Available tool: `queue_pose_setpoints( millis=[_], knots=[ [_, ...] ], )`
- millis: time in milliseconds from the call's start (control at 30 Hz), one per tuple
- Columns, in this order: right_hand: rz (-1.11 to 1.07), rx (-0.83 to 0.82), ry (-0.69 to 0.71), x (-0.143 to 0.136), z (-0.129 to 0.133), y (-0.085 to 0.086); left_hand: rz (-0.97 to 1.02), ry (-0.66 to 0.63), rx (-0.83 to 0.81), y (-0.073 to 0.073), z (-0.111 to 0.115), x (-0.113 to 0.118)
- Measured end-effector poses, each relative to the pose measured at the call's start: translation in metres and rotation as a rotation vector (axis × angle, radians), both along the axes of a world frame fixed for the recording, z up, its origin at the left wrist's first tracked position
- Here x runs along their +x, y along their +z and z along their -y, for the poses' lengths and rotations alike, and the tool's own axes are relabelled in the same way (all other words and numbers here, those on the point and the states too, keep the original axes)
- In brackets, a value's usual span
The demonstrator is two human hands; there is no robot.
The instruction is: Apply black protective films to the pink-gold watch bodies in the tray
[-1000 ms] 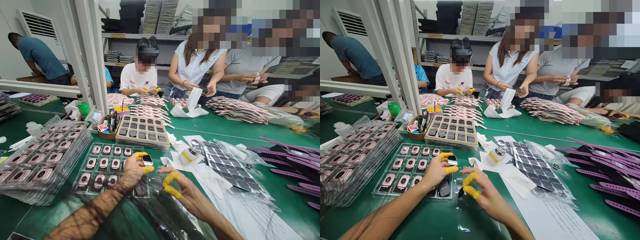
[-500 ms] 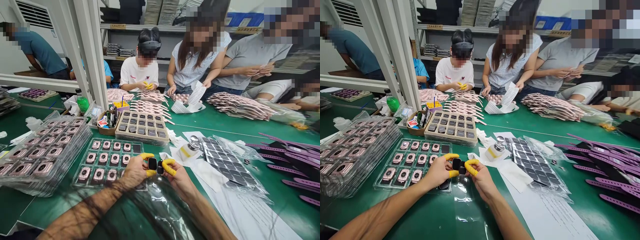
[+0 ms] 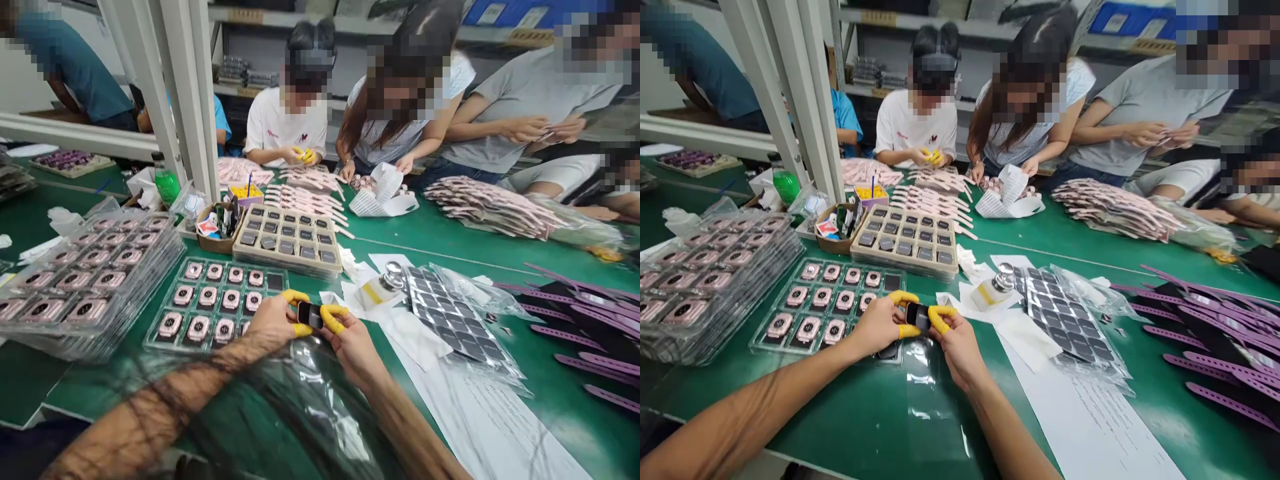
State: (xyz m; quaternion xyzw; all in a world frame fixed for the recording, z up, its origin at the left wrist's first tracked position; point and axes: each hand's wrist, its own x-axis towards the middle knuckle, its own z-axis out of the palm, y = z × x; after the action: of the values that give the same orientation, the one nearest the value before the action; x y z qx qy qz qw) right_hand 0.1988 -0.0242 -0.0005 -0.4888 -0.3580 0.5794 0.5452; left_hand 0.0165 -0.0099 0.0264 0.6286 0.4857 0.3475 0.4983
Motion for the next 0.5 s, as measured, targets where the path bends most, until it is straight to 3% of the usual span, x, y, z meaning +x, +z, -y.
queue_pose_setpoints(
  millis=[233,500],
  knots=[
    [0.064,-0.065,-0.072,-0.0025,0.0062,-0.003,-0.078,-0.015,0.051,-0.0049,-0.002,0.0007],
    [0.09,-0.022,-0.104,-0.0095,0.0082,-0.0038,-0.184,-0.06,0.138,-0.0069,-0.0013,0.0026]
  ],
)
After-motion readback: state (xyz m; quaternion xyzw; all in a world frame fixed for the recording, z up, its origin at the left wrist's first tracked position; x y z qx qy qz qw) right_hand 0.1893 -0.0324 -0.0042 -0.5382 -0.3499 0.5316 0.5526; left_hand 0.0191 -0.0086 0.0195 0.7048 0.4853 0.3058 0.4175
